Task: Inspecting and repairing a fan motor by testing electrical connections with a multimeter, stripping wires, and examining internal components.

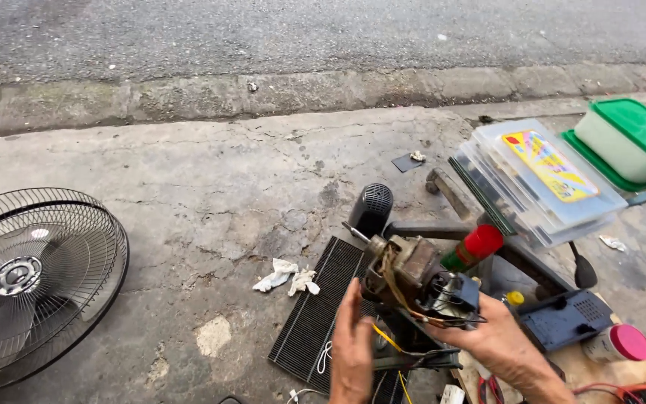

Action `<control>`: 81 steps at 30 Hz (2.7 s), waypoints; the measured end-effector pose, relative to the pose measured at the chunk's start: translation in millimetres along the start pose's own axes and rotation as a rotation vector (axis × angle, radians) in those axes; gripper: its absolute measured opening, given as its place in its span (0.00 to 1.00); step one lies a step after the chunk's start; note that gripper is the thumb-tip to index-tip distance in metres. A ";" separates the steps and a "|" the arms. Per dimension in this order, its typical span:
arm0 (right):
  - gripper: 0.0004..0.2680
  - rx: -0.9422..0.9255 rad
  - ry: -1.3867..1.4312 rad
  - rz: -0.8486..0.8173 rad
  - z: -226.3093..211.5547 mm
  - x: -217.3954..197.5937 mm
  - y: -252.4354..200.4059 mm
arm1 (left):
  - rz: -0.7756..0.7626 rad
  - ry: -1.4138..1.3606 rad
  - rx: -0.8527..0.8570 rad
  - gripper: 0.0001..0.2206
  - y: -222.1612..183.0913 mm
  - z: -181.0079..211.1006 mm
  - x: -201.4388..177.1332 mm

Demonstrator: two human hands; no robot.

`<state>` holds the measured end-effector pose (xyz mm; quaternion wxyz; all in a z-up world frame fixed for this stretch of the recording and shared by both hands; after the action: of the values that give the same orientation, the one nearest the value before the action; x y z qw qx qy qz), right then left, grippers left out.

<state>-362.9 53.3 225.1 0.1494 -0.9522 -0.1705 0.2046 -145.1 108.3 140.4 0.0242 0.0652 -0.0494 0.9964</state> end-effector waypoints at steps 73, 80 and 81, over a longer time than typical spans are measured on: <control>0.31 0.000 -0.033 0.020 -3.4 3.6 -34.6 | 0.047 -0.695 0.053 0.17 54.1 59.2 -60.6; 0.29 -0.071 0.004 0.004 0.0 2.3 -36.2 | 0.058 -0.697 0.035 0.16 54.2 56.7 -57.8; 0.29 -0.053 0.018 0.000 0.1 2.6 -36.6 | 0.067 -0.690 0.041 0.14 54.6 56.3 -59.3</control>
<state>-370.4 87.1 237.0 0.1255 -0.9578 -0.1743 0.1913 -82.2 45.8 182.9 -0.0282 0.3971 -0.0369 0.9166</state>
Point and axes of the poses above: each hand's wrist, its own y-axis towards the middle knuckle, its own x-axis out of the palm, z = x × y, the point moved 10 cm from there along y, towards the middle knuckle, and after that the axes turned 15 degrees about -z, right-handed, at the moved point
